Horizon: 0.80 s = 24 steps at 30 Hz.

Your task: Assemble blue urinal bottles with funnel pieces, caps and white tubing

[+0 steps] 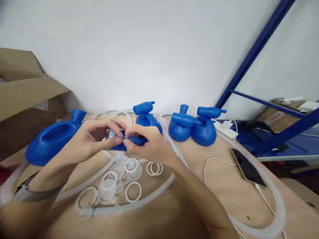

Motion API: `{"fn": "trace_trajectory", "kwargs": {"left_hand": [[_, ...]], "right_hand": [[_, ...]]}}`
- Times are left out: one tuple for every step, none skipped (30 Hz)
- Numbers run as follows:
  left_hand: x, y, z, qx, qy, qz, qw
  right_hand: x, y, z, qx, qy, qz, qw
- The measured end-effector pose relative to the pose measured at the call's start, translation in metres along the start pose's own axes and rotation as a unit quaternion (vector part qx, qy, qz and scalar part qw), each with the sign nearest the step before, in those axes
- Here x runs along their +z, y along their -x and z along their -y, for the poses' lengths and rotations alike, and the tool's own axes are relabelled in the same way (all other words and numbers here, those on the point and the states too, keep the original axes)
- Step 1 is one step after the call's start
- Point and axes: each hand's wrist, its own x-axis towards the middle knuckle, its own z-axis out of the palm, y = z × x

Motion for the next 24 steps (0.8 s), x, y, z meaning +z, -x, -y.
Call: {"fn": "trace_trajectory", "kwargs": {"left_hand": [[0.000, 0.000, 0.001, 0.005, 0.002, 0.002, 1.000], [0.000, -0.001, 0.002, 0.012, -0.001, 0.005, 1.000], [0.000, -0.001, 0.004, 0.020, -0.009, 0.009, 1.000], [0.000, -0.001, 0.004, 0.030, -0.023, 0.014, 0.999], [-0.001, 0.000, 0.005, 0.044, -0.042, 0.021, 0.998], [-0.002, 0.000, 0.005, 0.057, -0.068, 0.030, 0.996], [-0.003, 0.000, 0.005, 0.067, -0.097, 0.038, 0.992], [-0.004, 0.000, 0.004, 0.076, -0.125, 0.045, 0.988], [-0.005, 0.001, 0.003, 0.081, -0.152, 0.053, 0.984], [-0.006, 0.001, 0.002, 0.085, -0.176, 0.063, 0.979], [-0.006, 0.001, 0.001, 0.090, -0.194, 0.071, 0.974], [-0.007, 0.001, 0.000, 0.096, -0.210, 0.077, 0.970], [-0.008, 0.001, 0.000, 0.102, -0.222, 0.080, 0.966], [-0.008, 0.001, -0.001, 0.105, -0.234, 0.082, 0.963], [-0.008, 0.001, 0.000, 0.105, -0.244, 0.081, 0.961], [-0.009, 0.002, 0.000, 0.101, -0.253, 0.079, 0.959], [-0.009, 0.002, 0.001, 0.095, -0.260, 0.076, 0.958], [-0.009, 0.002, 0.002, 0.089, -0.264, 0.073, 0.958], [-0.009, 0.003, 0.003, 0.086, -0.267, 0.070, 0.957], [-0.009, 0.003, 0.004, 0.087, -0.267, 0.068, 0.957], [-0.009, 0.003, 0.005, 0.092, -0.267, 0.067, 0.957], [-0.010, 0.003, 0.006, 0.100, -0.266, 0.068, 0.956], [-0.010, 0.004, 0.007, 0.108, -0.268, 0.070, 0.955], [-0.011, 0.004, 0.008, 0.115, -0.271, 0.072, 0.953]], "right_hand": [[-0.002, 0.000, 0.000, 0.002, 0.005, 0.007, 1.000], [-0.003, 0.000, 0.000, 0.007, 0.006, 0.012, 1.000], [-0.005, 0.000, 0.000, 0.014, 0.003, 0.017, 1.000], [-0.006, 0.000, 0.000, 0.024, -0.003, 0.020, 0.999], [-0.007, -0.001, 0.000, 0.038, -0.011, 0.022, 0.999], [-0.007, -0.001, 0.000, 0.053, -0.025, 0.023, 0.998], [-0.007, -0.002, 0.000, 0.070, -0.045, 0.025, 0.996], [-0.007, -0.002, 0.000, 0.088, -0.070, 0.026, 0.993], [-0.006, -0.003, 0.000, 0.107, -0.096, 0.025, 0.989], [-0.005, -0.004, -0.001, 0.123, -0.119, 0.024, 0.985], [-0.005, -0.004, -0.002, 0.137, -0.138, 0.020, 0.981], [-0.005, -0.005, -0.003, 0.148, -0.152, 0.015, 0.977], [-0.006, -0.006, -0.003, 0.157, -0.162, 0.007, 0.974], [-0.007, -0.007, -0.004, 0.164, -0.170, 0.000, 0.972], [-0.009, -0.008, -0.004, 0.169, -0.176, -0.008, 0.970], [-0.012, -0.009, -0.003, 0.174, -0.180, -0.015, 0.968], [-0.014, -0.010, -0.002, 0.178, -0.183, -0.022, 0.967], [-0.017, -0.011, -0.001, 0.181, -0.186, -0.027, 0.965], [-0.020, -0.011, 0.001, 0.183, -0.187, -0.027, 0.965], [-0.022, -0.012, 0.002, 0.184, -0.190, -0.022, 0.964], [-0.024, -0.012, 0.004, 0.187, -0.193, -0.012, 0.963], [-0.026, -0.013, 0.005, 0.191, -0.196, 0.002, 0.962], [-0.027, -0.013, 0.005, 0.196, -0.198, 0.017, 0.960], [-0.028, -0.013, 0.006, 0.200, -0.201, 0.028, 0.959]]}}
